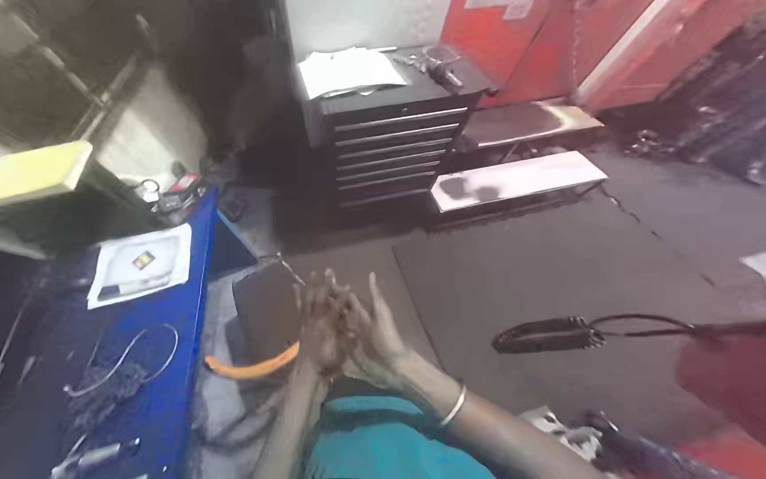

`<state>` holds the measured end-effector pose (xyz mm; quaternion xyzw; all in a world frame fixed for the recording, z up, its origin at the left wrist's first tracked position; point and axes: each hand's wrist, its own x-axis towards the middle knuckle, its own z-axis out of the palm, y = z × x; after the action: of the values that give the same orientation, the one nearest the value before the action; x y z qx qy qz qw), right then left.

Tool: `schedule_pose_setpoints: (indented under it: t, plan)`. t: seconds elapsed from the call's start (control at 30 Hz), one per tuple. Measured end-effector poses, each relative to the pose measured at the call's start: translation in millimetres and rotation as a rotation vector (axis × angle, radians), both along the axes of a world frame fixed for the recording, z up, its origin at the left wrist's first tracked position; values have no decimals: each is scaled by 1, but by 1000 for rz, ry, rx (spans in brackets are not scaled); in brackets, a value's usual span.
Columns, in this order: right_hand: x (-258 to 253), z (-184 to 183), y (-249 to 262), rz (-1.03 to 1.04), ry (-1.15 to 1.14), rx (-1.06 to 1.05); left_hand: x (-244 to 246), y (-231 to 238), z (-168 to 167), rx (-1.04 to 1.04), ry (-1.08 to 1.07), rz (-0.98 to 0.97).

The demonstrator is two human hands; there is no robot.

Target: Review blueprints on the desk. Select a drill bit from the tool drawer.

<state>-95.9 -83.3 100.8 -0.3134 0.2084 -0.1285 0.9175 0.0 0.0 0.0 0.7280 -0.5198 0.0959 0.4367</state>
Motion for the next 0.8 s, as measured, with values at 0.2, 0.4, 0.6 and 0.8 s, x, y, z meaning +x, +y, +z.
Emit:
schedule_pose_setpoints:
  t: [0.2, 0.4, 0.6, 0.8]
  plan:
    - [60, 19, -190, -236, -344, -605, 139, -48, -65, 454, 145, 328]
    - [110, -60, -422, -352, 161, -731, 134, -69, -90, 703, 429, 570]
    - [124, -132, -579, 127, 257, -620, 127, -171, -81, 826, 601, 461]
    - [159, -123, -684, -176, 366, -402, 227, -331, -18, 638, 424, 264]
